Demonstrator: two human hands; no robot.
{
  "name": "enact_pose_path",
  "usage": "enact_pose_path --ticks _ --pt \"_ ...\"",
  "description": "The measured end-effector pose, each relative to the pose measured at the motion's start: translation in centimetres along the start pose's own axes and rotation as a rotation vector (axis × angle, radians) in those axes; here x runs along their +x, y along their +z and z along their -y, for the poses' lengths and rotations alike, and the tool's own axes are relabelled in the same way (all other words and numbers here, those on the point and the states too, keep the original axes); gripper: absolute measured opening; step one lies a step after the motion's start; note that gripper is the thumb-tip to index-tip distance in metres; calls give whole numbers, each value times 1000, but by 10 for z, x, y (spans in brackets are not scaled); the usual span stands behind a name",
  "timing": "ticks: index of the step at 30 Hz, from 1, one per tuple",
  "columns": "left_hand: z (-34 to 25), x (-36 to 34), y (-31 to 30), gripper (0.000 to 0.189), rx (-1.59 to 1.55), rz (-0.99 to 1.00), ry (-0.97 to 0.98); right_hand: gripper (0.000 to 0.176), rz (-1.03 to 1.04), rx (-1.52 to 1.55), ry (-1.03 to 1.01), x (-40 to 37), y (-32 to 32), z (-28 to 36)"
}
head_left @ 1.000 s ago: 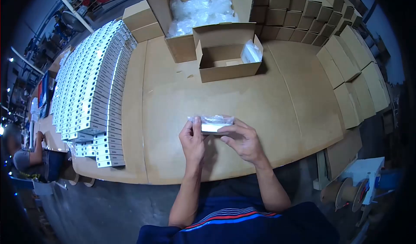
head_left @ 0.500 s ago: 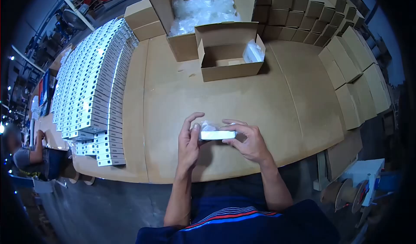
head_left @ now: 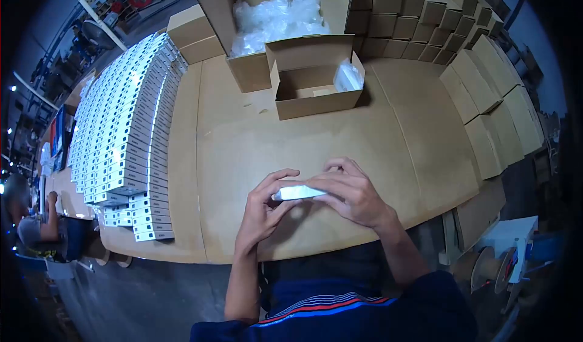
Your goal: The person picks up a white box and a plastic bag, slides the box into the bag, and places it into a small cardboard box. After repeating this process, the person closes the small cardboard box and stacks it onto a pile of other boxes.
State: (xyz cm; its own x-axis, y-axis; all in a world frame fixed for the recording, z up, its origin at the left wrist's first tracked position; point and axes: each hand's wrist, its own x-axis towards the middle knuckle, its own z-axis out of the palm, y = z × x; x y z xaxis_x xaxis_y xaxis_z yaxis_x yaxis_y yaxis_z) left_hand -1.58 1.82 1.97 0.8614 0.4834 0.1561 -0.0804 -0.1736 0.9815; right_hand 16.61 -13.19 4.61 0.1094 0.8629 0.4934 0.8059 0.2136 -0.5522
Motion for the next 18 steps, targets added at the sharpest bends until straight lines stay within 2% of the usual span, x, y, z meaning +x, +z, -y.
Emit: enact_pose_path --ticks 3,6,9,10,12,15,18 --pt "0 8 -3 23 54 77 -12 30 176 -148 -88 5 -16 -2" --pt "7 23 -6 38 97 156 29 27 175 -169 -118 15 -26 -7" --pt "-5 43 5 62 -2 -37 -102 26 -16 -238 -152 35 -40 -23" --pt "-10 52 2 81 137 -73 -89 25 -122 -238 -120 42 -45 -29" --pt "5 72 -5 82 400 -196 5 24 -336 -234 -61 59 -55 -39" --pt "8 95 -10 83 632 -190 7 22 -600 -236 126 83 -49 -59" --pt "24 114 -11 82 697 -187 52 22 -700 -286 122 107 -37 -85"
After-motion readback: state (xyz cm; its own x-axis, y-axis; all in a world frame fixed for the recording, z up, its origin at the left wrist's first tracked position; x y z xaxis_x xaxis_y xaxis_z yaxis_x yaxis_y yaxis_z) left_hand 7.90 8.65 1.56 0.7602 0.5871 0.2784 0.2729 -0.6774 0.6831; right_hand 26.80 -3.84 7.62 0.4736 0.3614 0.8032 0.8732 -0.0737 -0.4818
